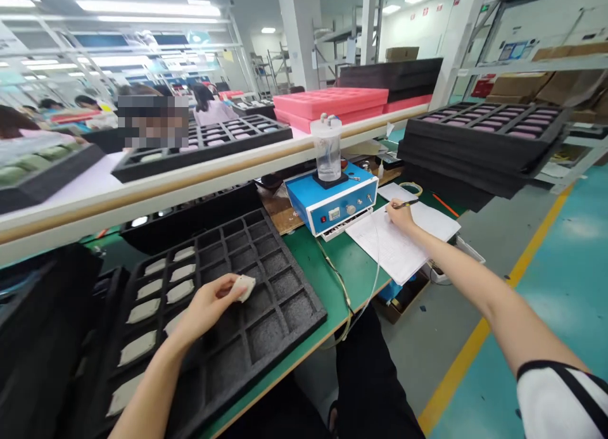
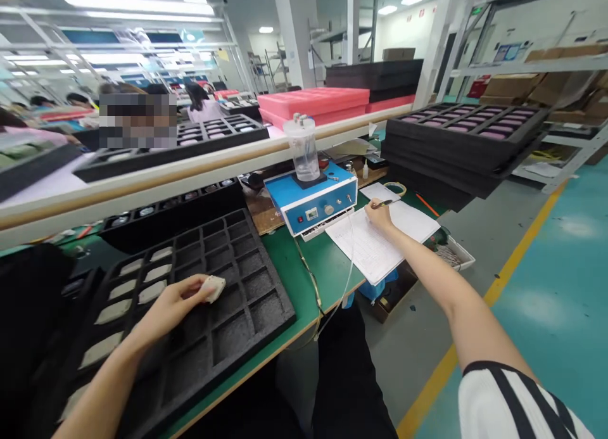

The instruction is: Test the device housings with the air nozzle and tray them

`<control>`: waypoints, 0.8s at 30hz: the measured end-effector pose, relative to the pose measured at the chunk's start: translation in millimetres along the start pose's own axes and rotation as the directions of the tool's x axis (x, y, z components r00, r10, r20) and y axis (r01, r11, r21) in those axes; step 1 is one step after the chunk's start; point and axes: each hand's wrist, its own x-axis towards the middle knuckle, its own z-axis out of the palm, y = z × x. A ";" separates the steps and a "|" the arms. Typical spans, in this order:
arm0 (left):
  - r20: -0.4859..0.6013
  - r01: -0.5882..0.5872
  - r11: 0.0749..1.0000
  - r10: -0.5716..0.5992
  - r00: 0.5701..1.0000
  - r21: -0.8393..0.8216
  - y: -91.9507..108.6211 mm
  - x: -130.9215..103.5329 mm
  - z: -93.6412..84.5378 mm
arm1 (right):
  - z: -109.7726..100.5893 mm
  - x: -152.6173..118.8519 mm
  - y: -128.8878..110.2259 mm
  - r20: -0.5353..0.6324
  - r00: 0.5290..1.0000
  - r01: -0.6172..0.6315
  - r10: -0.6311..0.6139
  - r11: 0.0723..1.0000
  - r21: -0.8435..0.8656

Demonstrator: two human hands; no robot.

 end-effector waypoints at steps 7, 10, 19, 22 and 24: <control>-0.070 -0.081 0.937 0.061 0.996 -0.339 63.9 -51.5 20.8 | -42.9 -27.6 -22.2 0.174 0.980 0.151 -0.101 0.941 -0.302; -0.057 -0.150 0.912 0.139 0.989 -0.381 88.9 -76.7 42.4 | -47.3 -55.2 -49.7 0.217 0.964 0.220 -0.153 0.919 -0.328; -0.072 -0.155 0.845 0.137 0.988 -0.511 139.1 -96.2 85.6 | -66.2 -189.2 -188.4 0.771 0.493 0.040 -0.404 0.895 0.443; -0.198 -0.210 0.922 0.151 0.969 -0.326 135.8 -79.0 93.7 | -55.5 -172.0 -192.7 0.808 0.407 -0.045 -0.426 0.874 0.484; -0.306 -0.207 0.966 0.154 0.940 -0.152 119.9 -55.1 91.4 | -47.6 -139.7 -185.0 0.794 0.427 -0.056 -0.433 0.863 0.502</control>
